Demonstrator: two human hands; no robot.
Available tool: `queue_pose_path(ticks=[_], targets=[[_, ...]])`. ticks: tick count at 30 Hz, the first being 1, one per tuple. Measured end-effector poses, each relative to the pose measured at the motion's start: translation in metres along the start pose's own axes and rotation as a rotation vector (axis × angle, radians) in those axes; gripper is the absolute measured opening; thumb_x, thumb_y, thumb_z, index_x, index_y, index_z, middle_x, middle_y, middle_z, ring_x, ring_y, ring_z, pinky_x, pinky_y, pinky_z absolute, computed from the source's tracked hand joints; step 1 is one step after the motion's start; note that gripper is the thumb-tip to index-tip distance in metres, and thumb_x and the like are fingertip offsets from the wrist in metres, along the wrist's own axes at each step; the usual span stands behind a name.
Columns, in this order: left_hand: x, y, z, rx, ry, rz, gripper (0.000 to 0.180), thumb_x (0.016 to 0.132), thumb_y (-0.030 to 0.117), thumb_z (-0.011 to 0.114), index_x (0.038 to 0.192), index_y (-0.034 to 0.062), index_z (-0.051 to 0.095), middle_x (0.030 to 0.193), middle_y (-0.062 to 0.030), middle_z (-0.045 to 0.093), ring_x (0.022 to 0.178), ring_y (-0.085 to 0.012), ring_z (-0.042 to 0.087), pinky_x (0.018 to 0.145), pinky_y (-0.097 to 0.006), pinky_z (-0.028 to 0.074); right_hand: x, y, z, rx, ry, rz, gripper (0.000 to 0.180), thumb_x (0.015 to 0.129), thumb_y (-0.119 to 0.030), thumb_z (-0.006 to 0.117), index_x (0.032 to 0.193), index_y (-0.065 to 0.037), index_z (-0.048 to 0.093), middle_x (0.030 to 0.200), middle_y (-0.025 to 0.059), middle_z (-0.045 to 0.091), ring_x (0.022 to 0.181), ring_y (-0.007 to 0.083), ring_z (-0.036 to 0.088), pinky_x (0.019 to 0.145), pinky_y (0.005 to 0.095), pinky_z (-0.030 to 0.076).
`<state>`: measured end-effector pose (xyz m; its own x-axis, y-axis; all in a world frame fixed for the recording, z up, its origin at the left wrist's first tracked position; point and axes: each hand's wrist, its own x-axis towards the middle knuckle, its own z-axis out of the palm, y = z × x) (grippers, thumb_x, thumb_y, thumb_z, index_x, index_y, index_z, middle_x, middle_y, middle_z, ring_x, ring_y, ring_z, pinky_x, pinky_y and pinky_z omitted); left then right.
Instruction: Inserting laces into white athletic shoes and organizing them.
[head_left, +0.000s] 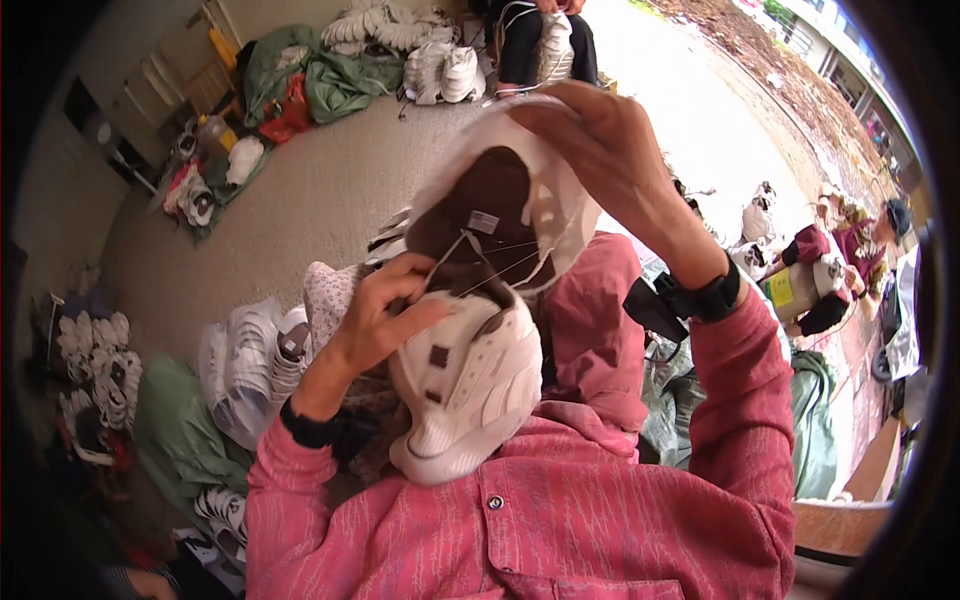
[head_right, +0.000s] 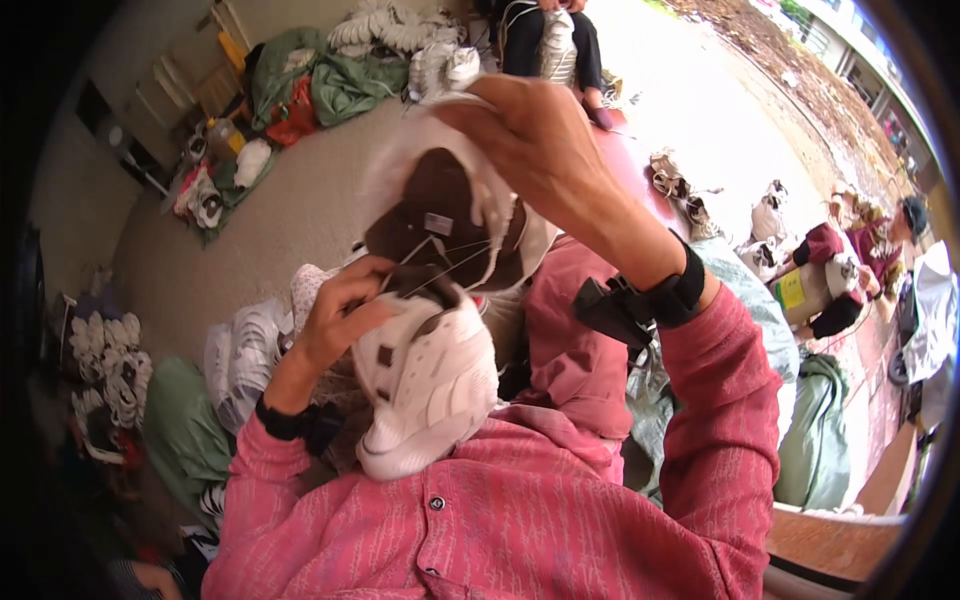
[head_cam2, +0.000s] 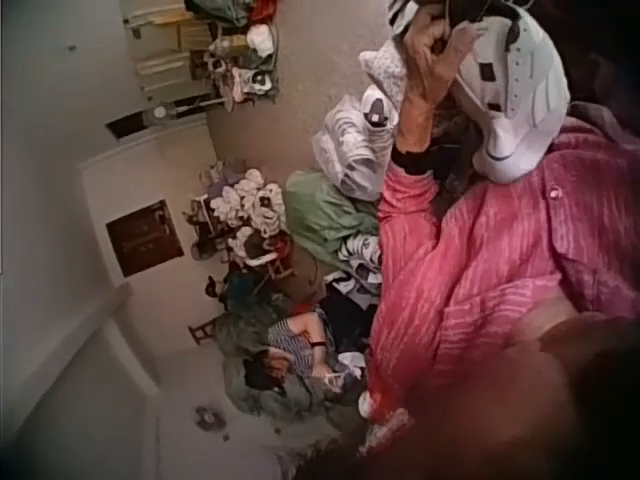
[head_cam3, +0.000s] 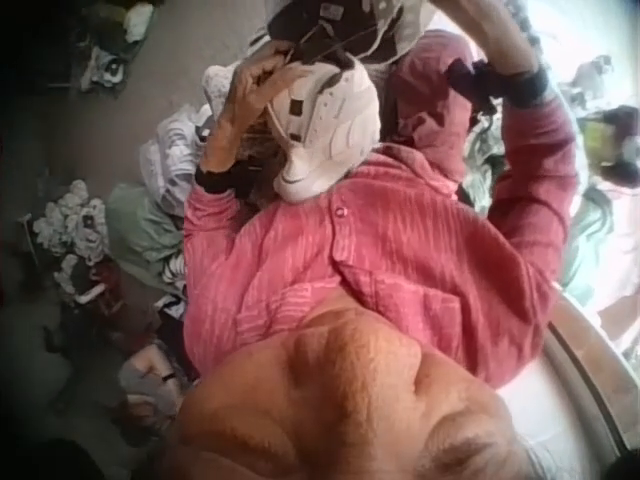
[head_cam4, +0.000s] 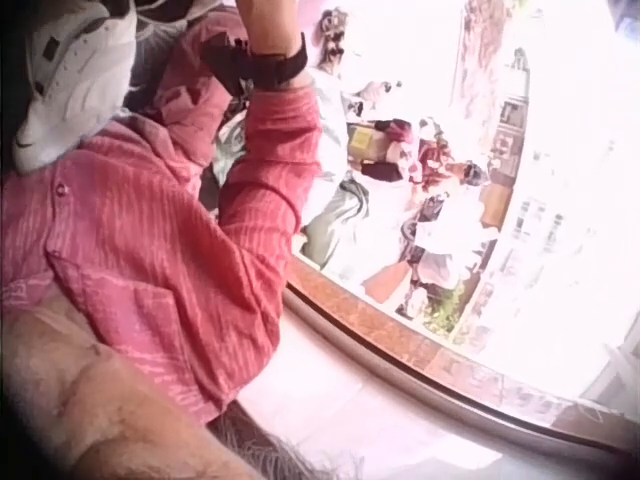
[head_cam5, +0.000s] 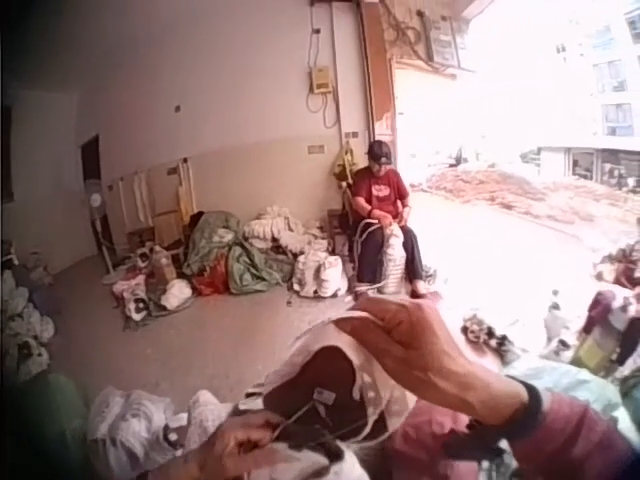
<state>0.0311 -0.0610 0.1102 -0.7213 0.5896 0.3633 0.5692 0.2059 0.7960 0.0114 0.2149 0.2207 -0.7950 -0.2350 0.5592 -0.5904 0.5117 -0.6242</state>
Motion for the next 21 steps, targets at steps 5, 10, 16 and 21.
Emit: queue_pose_path(ticks=[5, 10, 16, 21], targets=[[-0.027, 0.056, -0.021, -0.102, 0.026, 0.111, 0.030, 0.078, 0.023, 0.064, 0.068, -0.0044, 0.057, 0.107, -0.0194, 0.060, 0.085, -0.0212, 0.057, 0.074, -0.030, 0.043, -0.016, -0.099, -0.032, -0.206, 0.144, -0.245, 0.018, 0.093, -0.012, 0.063, 0.104, 0.002, 0.067, 0.083, 0.0036, 0.068, 0.077, 0.0037, 0.057, 0.069, 0.0235, 0.048], [-0.029, 0.049, -0.020, -0.126, 0.015, 0.050, 0.032, 0.086, 0.021, 0.059, 0.070, -0.0066, 0.056, 0.100, -0.0151, 0.060, 0.082, -0.0186, 0.054, 0.073, -0.030, 0.042, -0.027, -0.089, -0.033, -0.327, 0.152, -0.150, 0.018, 0.093, -0.013, 0.063, 0.104, 0.001, 0.067, 0.079, 0.0058, 0.066, 0.071, 0.0052, 0.056, 0.065, 0.0257, 0.048], [0.003, 0.028, 0.016, -0.067, 0.096, -0.243, 0.038, 0.091, 0.030, 0.061, 0.078, -0.0054, 0.060, 0.080, -0.0115, 0.057, 0.074, -0.0170, 0.052, 0.069, -0.032, 0.043, -0.053, 0.063, -0.020, -0.043, 0.337, 0.282, 0.022, 0.096, -0.016, 0.060, 0.109, 0.001, 0.065, 0.087, 0.0023, 0.067, 0.075, 0.0056, 0.056, 0.067, 0.0250, 0.049], [0.041, 0.016, 0.041, 0.251, 0.054, -0.295, 0.055, 0.083, 0.045, 0.070, 0.067, -0.0034, 0.051, 0.061, -0.0164, 0.047, 0.059, -0.0213, 0.046, 0.059, -0.039, 0.040, -0.085, 0.127, -0.023, 0.179, 0.298, 0.430, 0.022, 0.095, -0.017, 0.061, 0.108, 0.001, 0.066, 0.092, 0.0012, 0.067, 0.080, 0.0059, 0.057, 0.070, 0.0240, 0.049]])
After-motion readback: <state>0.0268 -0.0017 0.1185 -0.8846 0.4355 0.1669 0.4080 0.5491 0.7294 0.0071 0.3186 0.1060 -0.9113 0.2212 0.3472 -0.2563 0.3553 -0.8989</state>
